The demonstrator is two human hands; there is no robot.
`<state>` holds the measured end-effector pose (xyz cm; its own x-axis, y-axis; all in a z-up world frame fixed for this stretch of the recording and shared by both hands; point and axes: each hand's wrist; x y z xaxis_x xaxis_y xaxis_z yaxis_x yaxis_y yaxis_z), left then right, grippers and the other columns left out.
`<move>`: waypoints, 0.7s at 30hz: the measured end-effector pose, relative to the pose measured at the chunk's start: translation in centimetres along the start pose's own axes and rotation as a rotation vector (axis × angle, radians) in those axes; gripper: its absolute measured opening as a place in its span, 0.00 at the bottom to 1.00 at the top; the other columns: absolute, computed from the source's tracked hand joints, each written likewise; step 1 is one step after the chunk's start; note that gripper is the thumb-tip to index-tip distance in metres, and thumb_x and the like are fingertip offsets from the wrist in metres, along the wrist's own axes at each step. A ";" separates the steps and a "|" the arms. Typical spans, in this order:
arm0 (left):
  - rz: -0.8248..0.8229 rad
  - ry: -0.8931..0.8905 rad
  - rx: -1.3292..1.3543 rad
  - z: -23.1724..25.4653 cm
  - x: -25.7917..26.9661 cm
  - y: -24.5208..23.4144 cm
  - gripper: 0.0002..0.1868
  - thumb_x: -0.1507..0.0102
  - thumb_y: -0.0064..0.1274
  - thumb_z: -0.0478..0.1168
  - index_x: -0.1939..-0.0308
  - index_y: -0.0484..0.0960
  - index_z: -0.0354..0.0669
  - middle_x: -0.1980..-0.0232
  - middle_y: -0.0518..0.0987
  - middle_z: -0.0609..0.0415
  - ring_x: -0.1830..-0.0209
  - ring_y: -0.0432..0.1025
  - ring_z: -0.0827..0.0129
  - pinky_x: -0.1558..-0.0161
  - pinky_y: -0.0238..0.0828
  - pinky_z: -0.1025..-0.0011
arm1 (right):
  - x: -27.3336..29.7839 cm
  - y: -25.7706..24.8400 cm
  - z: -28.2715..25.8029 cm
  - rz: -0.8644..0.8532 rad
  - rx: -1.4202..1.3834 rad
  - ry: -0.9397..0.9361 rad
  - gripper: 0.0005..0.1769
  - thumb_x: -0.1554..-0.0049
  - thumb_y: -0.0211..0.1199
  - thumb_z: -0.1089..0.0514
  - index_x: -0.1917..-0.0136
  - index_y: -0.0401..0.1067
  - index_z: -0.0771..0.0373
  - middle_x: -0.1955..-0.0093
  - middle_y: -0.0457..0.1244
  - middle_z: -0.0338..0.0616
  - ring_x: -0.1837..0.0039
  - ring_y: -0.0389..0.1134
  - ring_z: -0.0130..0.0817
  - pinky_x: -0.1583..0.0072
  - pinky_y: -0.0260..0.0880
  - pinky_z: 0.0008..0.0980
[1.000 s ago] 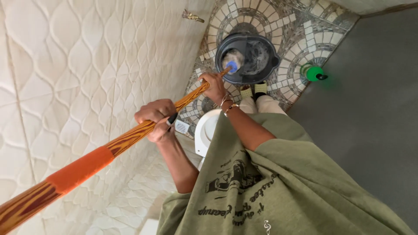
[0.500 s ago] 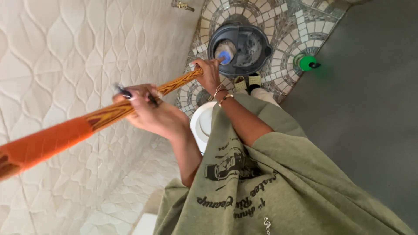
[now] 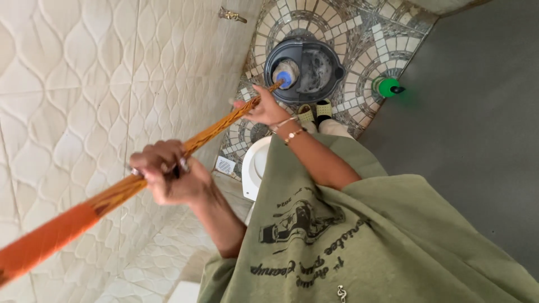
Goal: The person dips a mop into a bucket of water, applies liquid cleaner from a bottle, and then mops the tiled floor of a small room.
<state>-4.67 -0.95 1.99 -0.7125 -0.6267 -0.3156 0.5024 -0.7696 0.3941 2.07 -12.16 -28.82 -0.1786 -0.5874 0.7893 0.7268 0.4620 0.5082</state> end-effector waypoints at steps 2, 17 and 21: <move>-0.048 -0.009 -0.010 1.0 0.5 -0.3 0.23 0.29 0.53 0.52 0.70 0.59 0.49 0.76 0.55 0.61 0.81 0.51 0.76 0.73 0.52 0.73 | -3.3 0.8 1.1 0.045 -0.151 0.020 0.24 0.38 0.57 0.46 0.41 0.56 0.67 0.59 0.57 0.49 0.58 0.62 0.40 0.53 0.70 0.43; 0.104 0.102 -0.159 2.6 2.4 1.9 0.19 0.28 0.51 0.39 0.70 0.59 0.46 0.79 0.58 0.58 0.87 0.53 0.75 0.81 0.53 0.74 | -10.9 -2.8 2.9 0.073 -0.387 -0.132 0.29 0.34 0.50 0.39 0.71 0.54 0.55 0.79 0.48 0.34 0.75 0.52 0.29 0.70 0.60 0.26; -0.016 0.048 -0.131 2.7 2.2 1.2 0.16 0.31 0.46 0.34 0.71 0.58 0.45 0.80 0.57 0.59 0.87 0.52 0.75 0.81 0.52 0.75 | -10.0 -3.0 3.4 -0.055 -0.426 -0.122 0.31 0.33 0.50 0.38 0.71 0.54 0.57 0.78 0.49 0.36 0.74 0.55 0.31 0.68 0.64 0.27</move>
<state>-6.98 -2.91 4.05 -0.6981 -0.6171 -0.3631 0.5531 -0.7869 0.2738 -0.56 -5.38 -37.08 -0.2829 -0.5093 0.8127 0.9179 0.1020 0.3835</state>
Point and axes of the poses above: each hand's wrist, its own x-axis away from the middle knuckle, its own y-axis out of the palm, z = x × y
